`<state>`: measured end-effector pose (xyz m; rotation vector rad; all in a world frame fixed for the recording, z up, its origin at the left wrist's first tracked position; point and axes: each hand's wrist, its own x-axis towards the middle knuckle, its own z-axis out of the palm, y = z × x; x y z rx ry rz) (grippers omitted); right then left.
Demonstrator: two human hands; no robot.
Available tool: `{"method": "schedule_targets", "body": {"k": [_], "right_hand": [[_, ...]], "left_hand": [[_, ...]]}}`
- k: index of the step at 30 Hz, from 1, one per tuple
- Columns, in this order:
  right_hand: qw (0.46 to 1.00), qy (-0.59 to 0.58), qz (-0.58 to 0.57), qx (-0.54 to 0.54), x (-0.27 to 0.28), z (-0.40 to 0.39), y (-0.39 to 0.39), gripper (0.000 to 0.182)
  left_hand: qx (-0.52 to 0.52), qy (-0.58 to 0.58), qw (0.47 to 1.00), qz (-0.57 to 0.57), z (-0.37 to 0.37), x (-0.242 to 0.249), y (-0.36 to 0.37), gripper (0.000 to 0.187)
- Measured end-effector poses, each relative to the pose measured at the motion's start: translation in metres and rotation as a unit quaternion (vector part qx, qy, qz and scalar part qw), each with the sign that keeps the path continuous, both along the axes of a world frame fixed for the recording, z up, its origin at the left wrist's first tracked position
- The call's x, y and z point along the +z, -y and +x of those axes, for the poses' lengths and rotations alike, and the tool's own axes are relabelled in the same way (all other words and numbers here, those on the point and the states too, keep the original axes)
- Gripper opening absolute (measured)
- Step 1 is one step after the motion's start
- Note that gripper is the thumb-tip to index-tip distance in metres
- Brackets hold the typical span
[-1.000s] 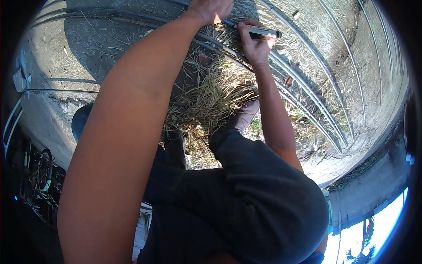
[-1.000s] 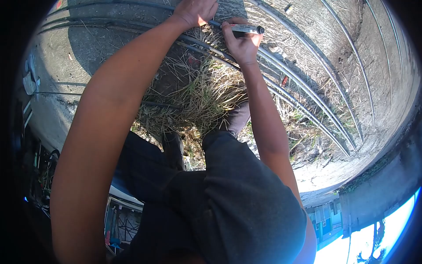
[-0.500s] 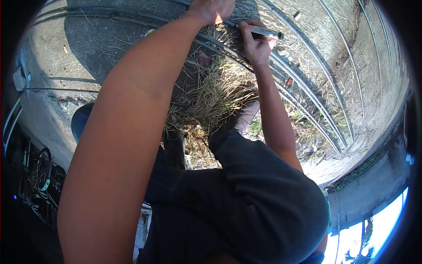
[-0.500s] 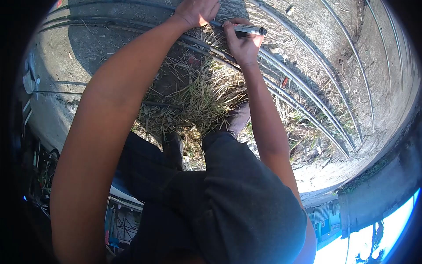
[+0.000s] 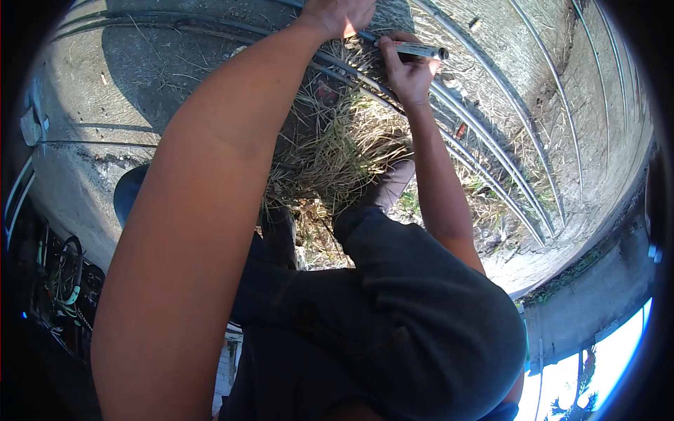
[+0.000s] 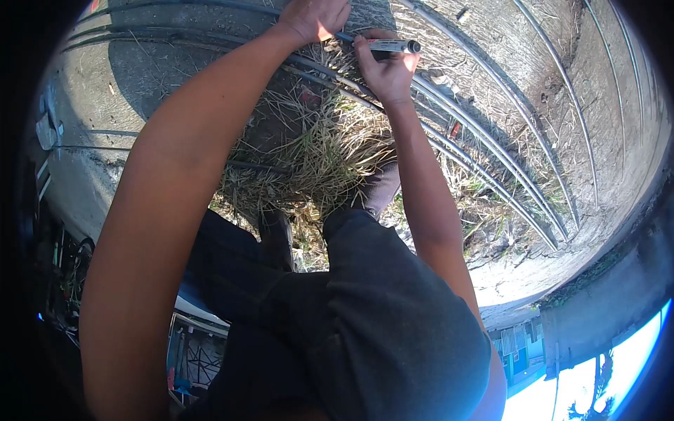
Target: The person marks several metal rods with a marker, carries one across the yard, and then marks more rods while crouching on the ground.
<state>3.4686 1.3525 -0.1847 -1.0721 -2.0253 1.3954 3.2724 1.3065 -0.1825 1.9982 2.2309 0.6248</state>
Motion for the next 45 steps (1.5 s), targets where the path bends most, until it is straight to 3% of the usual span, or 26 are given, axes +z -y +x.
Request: {"method": "schedule_targets", "body": {"k": [11,15,20,23,26,30,32,36,38,39,45], "right_hand": [[0.996,-0.029,-0.074,-0.039,0.011,-0.004,0.002,0.016],[0.999,0.023,-0.024,0.007,0.019,-0.003,0.000,0.015],[0.992,-0.066,-0.107,-0.033,0.002,-0.003,0.002,0.015],[1.000,-0.015,-0.005,0.009,0.005,0.000,0.000,0.015],[0.996,-0.049,-0.071,-0.015,0.009,-0.003,0.002,0.017],[0.999,-0.034,-0.035,0.000,0.003,-0.001,0.002,0.017],[0.992,-0.073,-0.098,-0.040,0.009,-0.003,0.004,0.017],[1.000,-0.003,-0.027,0.014,0.005,0.001,0.000,0.017],[0.987,-0.037,-0.154,0.001,0.008,0.002,0.002,0.017],[0.987,-0.037,-0.155,0.001,0.008,0.002,0.002,0.017],[1.000,0.011,-0.011,0.016,0.011,-0.001,0.000,0.017]], "left_hand": [[0.000,0.004,1.000,-0.004,0.000,0.004,0.001,0.059],[0.002,0.002,1.000,-0.009,0.000,0.003,0.000,0.059],[0.004,0.006,1.000,-0.017,0.000,0.005,0.000,0.058],[0.005,0.004,1.000,-0.008,0.000,0.004,-0.001,0.057],[0.009,0.002,1.000,-0.016,0.001,0.006,-0.001,0.057],[0.005,0.007,1.000,-0.011,0.000,0.005,-0.001,0.057],[0.005,0.007,1.000,-0.012,0.000,0.004,-0.001,0.057],[0.007,0.006,1.000,0.003,0.001,0.004,0.000,0.056],[0.007,0.008,1.000,0.018,0.001,0.003,0.000,0.055],[0.007,0.007,1.000,0.012,0.000,0.004,-0.001,0.056],[0.007,-0.004,1.000,0.014,0.001,0.003,-0.001,0.056]]}}
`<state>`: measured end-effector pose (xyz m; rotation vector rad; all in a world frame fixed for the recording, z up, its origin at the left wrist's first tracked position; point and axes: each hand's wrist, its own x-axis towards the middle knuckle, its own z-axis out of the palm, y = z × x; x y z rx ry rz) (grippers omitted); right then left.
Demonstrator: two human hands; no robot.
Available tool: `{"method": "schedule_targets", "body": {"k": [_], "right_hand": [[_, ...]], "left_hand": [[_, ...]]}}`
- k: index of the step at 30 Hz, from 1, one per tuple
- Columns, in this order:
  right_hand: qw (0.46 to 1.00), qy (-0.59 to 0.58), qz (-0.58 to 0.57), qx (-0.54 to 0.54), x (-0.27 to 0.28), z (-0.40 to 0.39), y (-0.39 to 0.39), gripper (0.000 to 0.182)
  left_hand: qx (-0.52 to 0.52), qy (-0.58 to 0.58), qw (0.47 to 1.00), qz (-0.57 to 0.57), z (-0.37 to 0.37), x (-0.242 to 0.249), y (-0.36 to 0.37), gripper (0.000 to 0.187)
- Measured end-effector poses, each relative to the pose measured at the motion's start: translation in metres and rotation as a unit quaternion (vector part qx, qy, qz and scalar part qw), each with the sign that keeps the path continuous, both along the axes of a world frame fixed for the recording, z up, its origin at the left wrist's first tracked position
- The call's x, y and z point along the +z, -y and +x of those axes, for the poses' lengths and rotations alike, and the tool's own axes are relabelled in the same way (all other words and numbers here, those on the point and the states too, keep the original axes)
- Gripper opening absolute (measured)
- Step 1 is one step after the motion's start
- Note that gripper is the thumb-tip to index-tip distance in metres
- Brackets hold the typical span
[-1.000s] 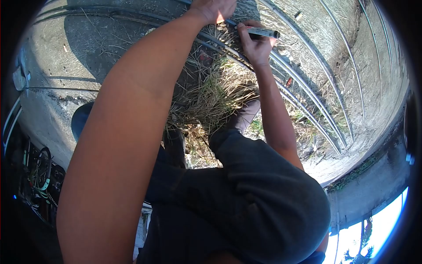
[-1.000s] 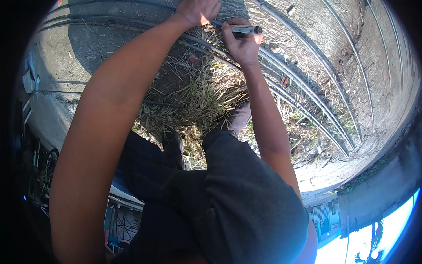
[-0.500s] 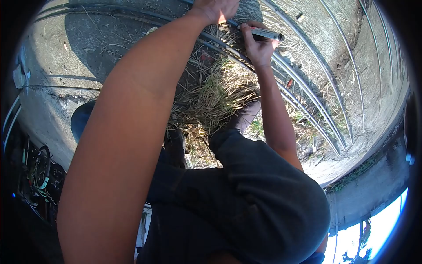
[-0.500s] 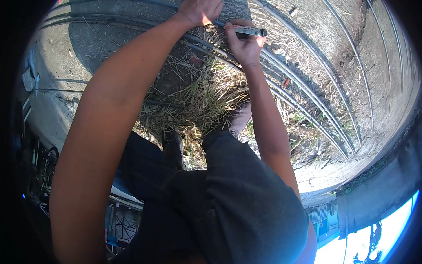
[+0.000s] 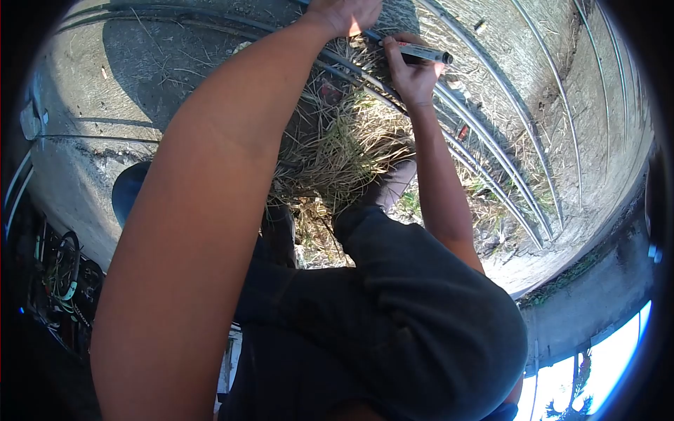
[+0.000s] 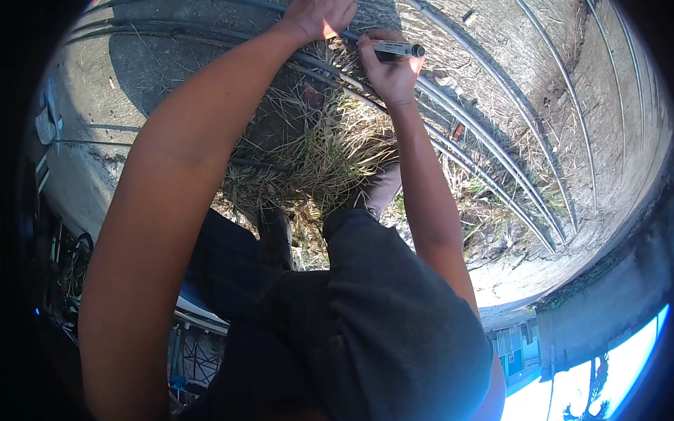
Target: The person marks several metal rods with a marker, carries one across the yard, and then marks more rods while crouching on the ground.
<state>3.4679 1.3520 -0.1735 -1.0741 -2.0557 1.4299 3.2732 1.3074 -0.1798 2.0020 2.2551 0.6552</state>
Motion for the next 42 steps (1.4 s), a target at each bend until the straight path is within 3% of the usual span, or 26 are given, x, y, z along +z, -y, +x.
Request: {"method": "schedule_targets", "body": {"k": [2,5,15,18,20,24,26,27,29,32,34,36,42], "right_hand": [[0.991,-0.064,-0.103,-0.058,-0.004,-0.002,0.001,0.017],[0.998,-0.010,-0.047,-0.031,-0.007,0.000,0.000,0.016],[0.994,-0.065,-0.079,-0.035,-0.009,-0.001,0.000,0.015],[0.999,-0.038,-0.026,-0.015,-0.011,-0.001,0.000,0.014],[0.992,-0.075,-0.092,-0.043,-0.005,-0.003,0.001,0.014],[0.990,-0.057,-0.115,-0.057,0.003,-0.003,0.001,0.015],[0.994,0.071,0.072,0.038,0.014,-0.001,-0.003,0.013],[0.994,0.071,0.073,0.038,0.013,-0.002,-0.003,0.013],[0.975,-0.135,-0.161,-0.070,0.011,-0.006,-0.006,0.011],[0.974,-0.102,-0.177,-0.094,0.024,0.006,-0.016,0.013],[0.980,-0.096,-0.152,-0.083,0.032,0.023,-0.022,0.017],[0.994,0.020,0.109,0.013,0.035,0.048,-0.027,0.018],[0.956,0.073,0.248,0.139,0.049,0.092,-0.017,0.031]], "left_hand": [[0.004,-0.005,1.000,0.003,-0.001,0.000,0.000,0.056],[-0.003,0.004,1.000,-0.007,0.000,0.003,0.001,0.056],[-0.003,0.009,1.000,0.000,-0.001,0.000,0.000,0.054],[-0.004,0.005,1.000,-0.015,-0.001,0.002,0.001,0.055],[-0.003,-0.001,1.000,-0.015,0.000,0.001,0.000,0.056],[0.003,-0.010,1.000,-0.025,0.000,0.001,0.000,0.058],[0.002,-0.012,1.000,-0.029,0.001,0.000,0.000,0.058],[0.003,-0.013,0.999,-0.037,0.001,0.000,0.000,0.058],[0.004,-0.014,0.999,-0.044,0.000,0.001,0.000,0.057],[-0.004,-0.008,0.999,-0.048,-0.001,0.002,0.000,0.057],[-0.006,-0.003,1.000,-0.009,-0.001,0.000,0.002,0.057],[-0.010,-0.005,1.000,-0.014,0.000,0.000,0.001,0.057],[-0.019,0.023,0.999,0.029,-0.003,-0.008,0.005,0.051]]}}
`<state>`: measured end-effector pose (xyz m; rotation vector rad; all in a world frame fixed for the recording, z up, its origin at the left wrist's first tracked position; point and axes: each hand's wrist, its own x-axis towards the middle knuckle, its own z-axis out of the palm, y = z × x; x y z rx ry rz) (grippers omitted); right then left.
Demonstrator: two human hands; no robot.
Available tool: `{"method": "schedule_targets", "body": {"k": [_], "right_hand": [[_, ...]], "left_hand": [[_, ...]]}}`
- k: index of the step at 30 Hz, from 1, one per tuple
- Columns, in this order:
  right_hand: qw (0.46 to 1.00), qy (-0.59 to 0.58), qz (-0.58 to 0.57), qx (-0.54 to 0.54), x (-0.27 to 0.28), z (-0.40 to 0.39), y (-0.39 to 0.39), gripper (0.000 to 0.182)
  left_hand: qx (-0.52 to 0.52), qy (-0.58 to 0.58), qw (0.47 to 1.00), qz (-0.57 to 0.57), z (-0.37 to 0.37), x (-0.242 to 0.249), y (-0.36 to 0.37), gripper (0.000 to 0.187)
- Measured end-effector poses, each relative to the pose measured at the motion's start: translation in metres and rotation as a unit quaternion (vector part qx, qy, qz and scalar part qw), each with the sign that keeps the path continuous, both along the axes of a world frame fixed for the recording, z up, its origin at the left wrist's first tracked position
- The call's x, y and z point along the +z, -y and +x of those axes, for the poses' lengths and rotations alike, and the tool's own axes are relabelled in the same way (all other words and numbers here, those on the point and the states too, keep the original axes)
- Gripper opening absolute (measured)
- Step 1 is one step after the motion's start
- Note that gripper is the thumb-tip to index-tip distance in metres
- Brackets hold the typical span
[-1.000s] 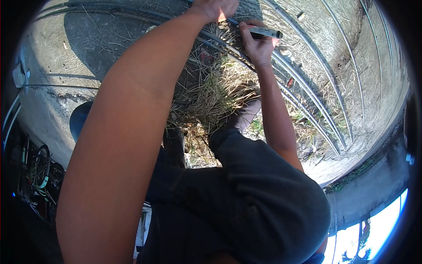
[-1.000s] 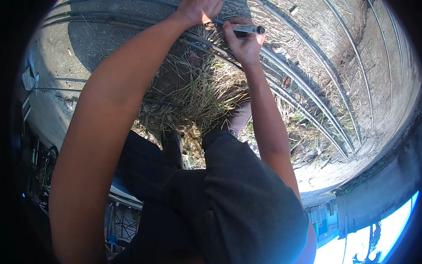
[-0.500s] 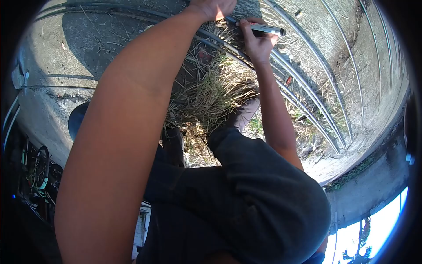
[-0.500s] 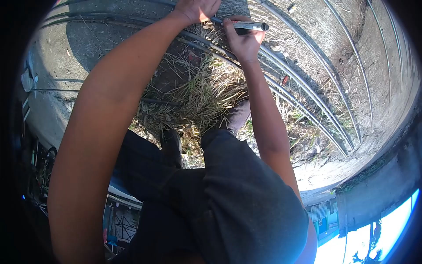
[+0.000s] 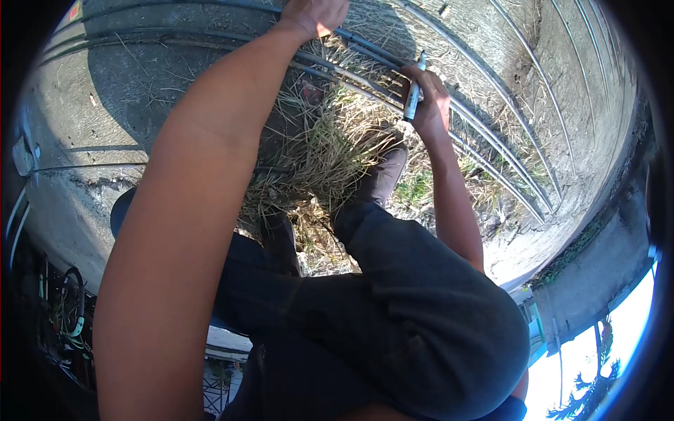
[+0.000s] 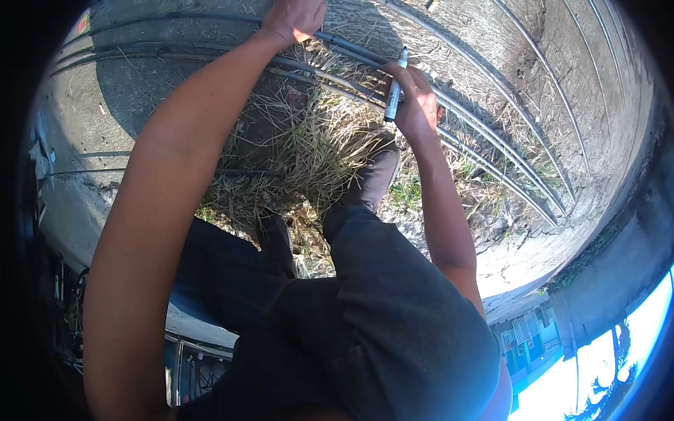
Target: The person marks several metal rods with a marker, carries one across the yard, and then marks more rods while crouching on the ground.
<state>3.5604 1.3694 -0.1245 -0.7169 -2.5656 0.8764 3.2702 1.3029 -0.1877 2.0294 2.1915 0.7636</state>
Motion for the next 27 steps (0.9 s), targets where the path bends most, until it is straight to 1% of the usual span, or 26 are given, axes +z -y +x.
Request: {"method": "schedule_targets", "body": {"k": [2,3,4,6,8,10,11,12,14,15,16,18,20,22,24,26,27], "right_hand": [[0.995,0.090,-0.026,-0.023,0.010,0.003,0.014,0.043],[0.996,0.082,-0.008,-0.014,0.007,0.005,0.017,0.047],[0.996,0.080,-0.005,-0.025,0.003,0.005,0.020,0.045],[0.997,0.058,0.038,-0.022,0.000,0.002,0.021,0.045],[0.999,0.039,0.008,-0.028,0.001,-0.002,0.018,0.045],[1.000,0.021,0.021,-0.009,0.006,-0.005,0.018,0.047],[0.999,0.022,0.033,-0.001,0.007,-0.003,0.018,0.048],[0.999,0.026,0.044,0.007,0.006,-0.003,0.019,0.048],[0.999,0.005,0.048,-0.002,0.000,0.003,0.022,0.049],[0.998,0.014,0.063,-0.008,-0.007,0.008,0.023,0.049],[0.997,0.023,0.077,-0.013,-0.011,0.011,0.024,0.050],[0.995,0.020,0.098,-0.002,-0.016,0.013,0.022,0.050],[0.997,0.048,0.040,-0.040,0.002,0.006,0.030,0.041],[0.996,0.052,0.064,-0.033,0.000,0.005,0.030,0.040],[0.994,0.088,0.050,-0.040,0.001,0.005,0.032,0.038],[0.993,0.094,0.060,-0.039,0.005,0.002,0.034,0.036],[0.992,0.103,0.068,-0.038,0.007,-0.001,0.034,0.035]], "left_hand": [[0.003,0.003,1.000,0.023,-0.001,-0.007,-0.001,0.050],[0.008,0.009,0.999,0.041,-0.001,-0.006,0.000,0.048],[0.008,0.003,0.999,0.047,-0.001,-0.005,0.000,0.048],[0.020,0.025,0.999,-0.005,0.001,-0.004,-0.001,0.047],[0.020,-0.004,1.000,0.010,0.002,-0.005,0.000,0.047],[0.026,0.059,0.995,0.073,0.003,0.009,0.004,0.049],[0.053,0.023,0.984,0.171,0.004,0.014,0.008,0.038],[0.051,0.017,0.983,0.174,0.002,0.024,0.018,0.038],[0.052,0.105,0.978,0.171,-0.001,0.036,0.048,0.042],[0.076,0.097,0.975,0.183,-0.003,0.036,0.063,0.035],[0.074,0.094,0.976,0.183,-0.003,0.038,0.077,0.035],[0.050,0.163,0.982,0.078,-0.004,0.045,0.102,0.031],[0.047,0.139,0.985,0.089,0.002,0.046,0.115,0.030],[0.060,0.170,0.983,0.024,0.008,0.046,0.125,0.029],[0.053,0.158,0.986,0.014,0.012,0.045,0.130,0.029],[0.068,0.152,0.985,-0.033,0.018,0.042,0.129,0.030],[0.072,0.143,0.987,-0.008,0.021,0.044,0.130,0.029]]}}
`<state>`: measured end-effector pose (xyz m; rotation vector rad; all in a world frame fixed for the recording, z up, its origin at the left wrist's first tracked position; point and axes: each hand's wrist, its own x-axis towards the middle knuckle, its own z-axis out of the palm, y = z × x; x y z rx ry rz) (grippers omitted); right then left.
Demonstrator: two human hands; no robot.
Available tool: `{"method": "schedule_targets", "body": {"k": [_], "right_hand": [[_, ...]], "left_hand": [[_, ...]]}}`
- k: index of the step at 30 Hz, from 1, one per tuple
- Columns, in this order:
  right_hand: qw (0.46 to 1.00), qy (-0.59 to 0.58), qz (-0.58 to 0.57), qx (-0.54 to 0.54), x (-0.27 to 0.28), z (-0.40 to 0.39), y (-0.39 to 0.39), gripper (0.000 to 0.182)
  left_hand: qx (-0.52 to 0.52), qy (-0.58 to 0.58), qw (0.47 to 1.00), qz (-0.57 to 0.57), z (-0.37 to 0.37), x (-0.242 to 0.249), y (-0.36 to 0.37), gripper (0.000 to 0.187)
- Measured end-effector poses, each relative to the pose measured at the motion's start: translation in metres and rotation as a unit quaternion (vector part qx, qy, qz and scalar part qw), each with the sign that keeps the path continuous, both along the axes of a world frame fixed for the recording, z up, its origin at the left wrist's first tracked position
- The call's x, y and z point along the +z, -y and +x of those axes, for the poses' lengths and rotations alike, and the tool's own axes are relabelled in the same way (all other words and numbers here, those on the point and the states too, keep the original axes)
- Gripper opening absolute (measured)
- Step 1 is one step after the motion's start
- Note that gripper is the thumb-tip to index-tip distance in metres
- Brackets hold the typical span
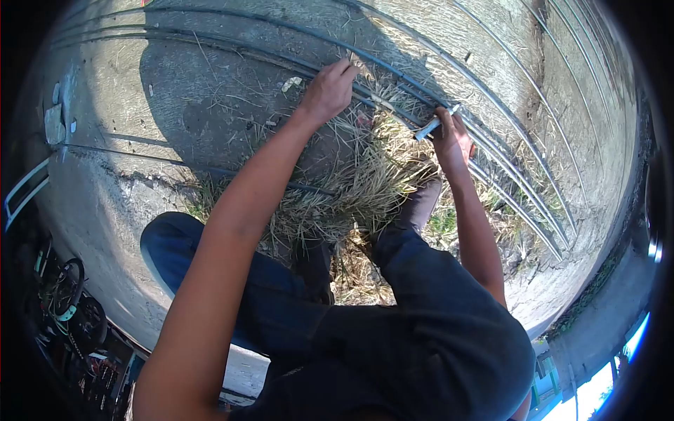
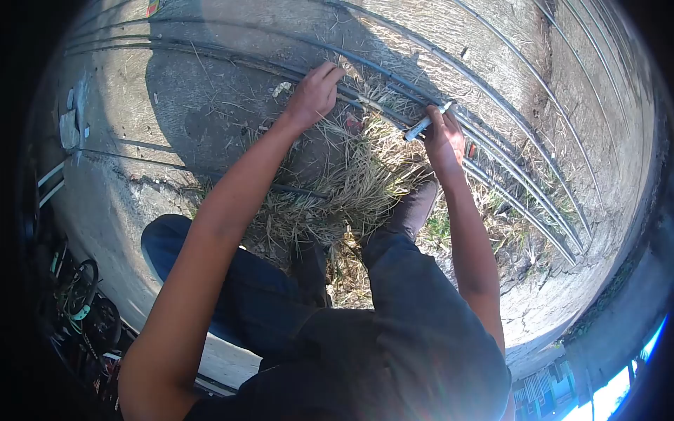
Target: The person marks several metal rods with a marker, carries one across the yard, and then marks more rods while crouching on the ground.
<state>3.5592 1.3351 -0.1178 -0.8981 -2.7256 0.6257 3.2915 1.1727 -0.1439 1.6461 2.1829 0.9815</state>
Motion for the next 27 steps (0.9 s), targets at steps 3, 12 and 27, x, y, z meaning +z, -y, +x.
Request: {"method": "schedule_targets", "body": {"k": [3,12,27], "right_hand": [[1.000,0.009,0.010,0.013,-0.005,-0.001,0.000,0.040],[0.998,0.019,0.049,0.026,0.000,-0.016,-0.004,0.030],[0.987,0.010,0.014,0.158,0.001,-0.031,-0.016,0.028]], "left_hand": [[0.039,0.006,0.999,-0.032,0.011,0.004,0.008,0.027],[0.033,0.043,0.999,-0.008,0.008,0.008,0.019,0.029],[0.134,0.055,0.989,0.023,-0.011,0.041,0.109,0.035]]}}
